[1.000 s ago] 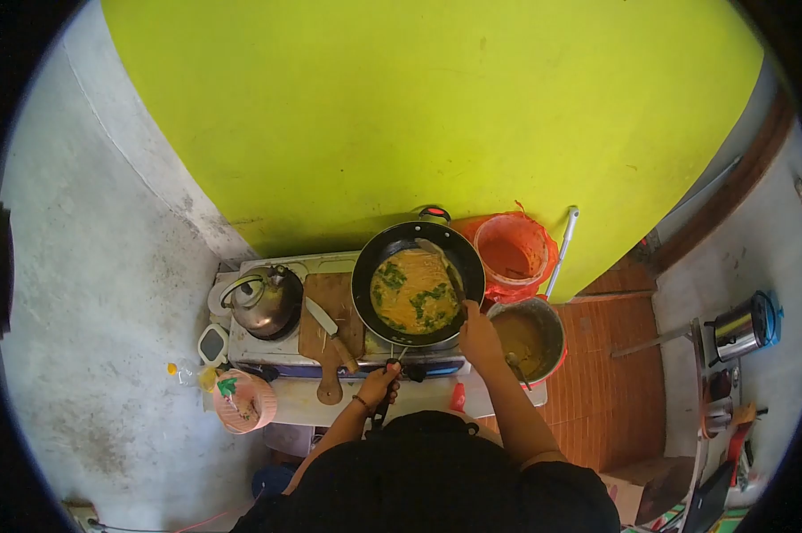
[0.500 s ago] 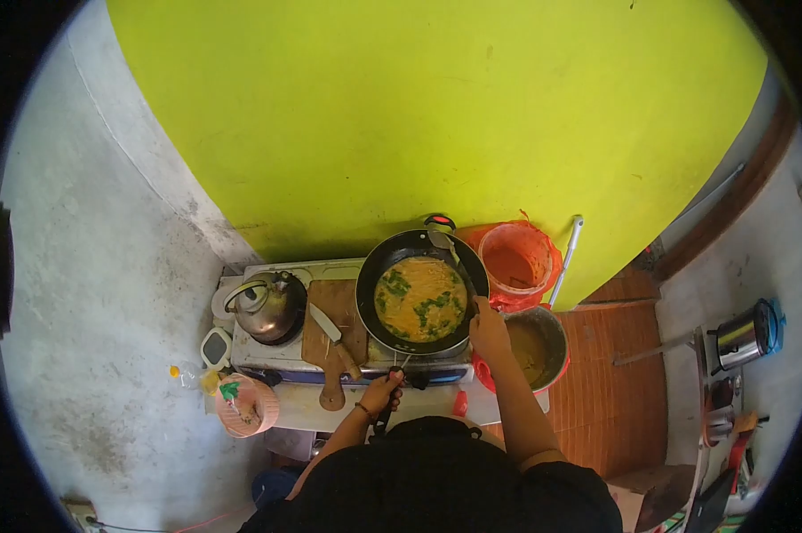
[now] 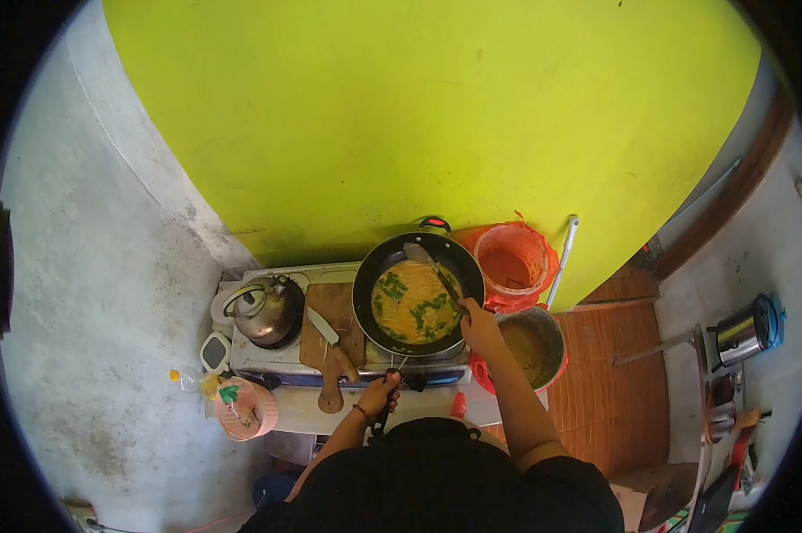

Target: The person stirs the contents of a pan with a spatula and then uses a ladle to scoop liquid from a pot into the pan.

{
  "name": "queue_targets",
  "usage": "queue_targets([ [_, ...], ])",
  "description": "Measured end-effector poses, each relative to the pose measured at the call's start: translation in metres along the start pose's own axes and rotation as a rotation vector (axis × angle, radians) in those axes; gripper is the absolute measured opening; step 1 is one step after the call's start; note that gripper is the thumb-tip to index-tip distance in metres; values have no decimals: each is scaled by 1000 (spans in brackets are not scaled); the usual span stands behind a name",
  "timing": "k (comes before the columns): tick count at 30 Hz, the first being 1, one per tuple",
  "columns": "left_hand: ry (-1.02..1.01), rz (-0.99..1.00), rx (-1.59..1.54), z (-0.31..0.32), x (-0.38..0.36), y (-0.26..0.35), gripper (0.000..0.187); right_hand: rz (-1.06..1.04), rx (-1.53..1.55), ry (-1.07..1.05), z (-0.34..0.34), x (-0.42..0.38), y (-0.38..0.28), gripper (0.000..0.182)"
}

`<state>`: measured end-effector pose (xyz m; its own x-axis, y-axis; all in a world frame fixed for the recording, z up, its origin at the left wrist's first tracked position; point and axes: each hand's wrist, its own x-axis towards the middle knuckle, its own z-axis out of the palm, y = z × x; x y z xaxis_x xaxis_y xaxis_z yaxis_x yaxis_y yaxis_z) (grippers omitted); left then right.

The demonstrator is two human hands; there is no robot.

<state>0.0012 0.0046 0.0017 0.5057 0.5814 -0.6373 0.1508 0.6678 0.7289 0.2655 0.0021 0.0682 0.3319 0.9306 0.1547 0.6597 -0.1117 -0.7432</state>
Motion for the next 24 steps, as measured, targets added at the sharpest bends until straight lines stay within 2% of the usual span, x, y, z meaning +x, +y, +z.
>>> queue_targets([
  [2,-7,5,4,-1,0,0,40,56,34,-64,-4,1,-4,34],
  [5,-1,-2,-1,-1,3,-3,40,-14,-12,58,2,3,4,33],
  [8,-17,-6,-11,-3,4,-3,40,-6,17,38,3,5,7,33],
  [11,6,-12,10,-2,3,-2,40,57,19,-93,-1,5,2,33],
  [14,6,-27,17,-1,1,1,40,69,55,-46,-2,4,0,33],
  [17,-8,-10,16,-2,2,-1,40,-23,-15,59,4,3,3,32],
  [20,-10,-39,-6,-1,0,2,38,-12,18,-19,13,6,12,32],
  [24,-10,-23,4,-1,0,1,39,64,48,-22,2,4,-6,33],
])
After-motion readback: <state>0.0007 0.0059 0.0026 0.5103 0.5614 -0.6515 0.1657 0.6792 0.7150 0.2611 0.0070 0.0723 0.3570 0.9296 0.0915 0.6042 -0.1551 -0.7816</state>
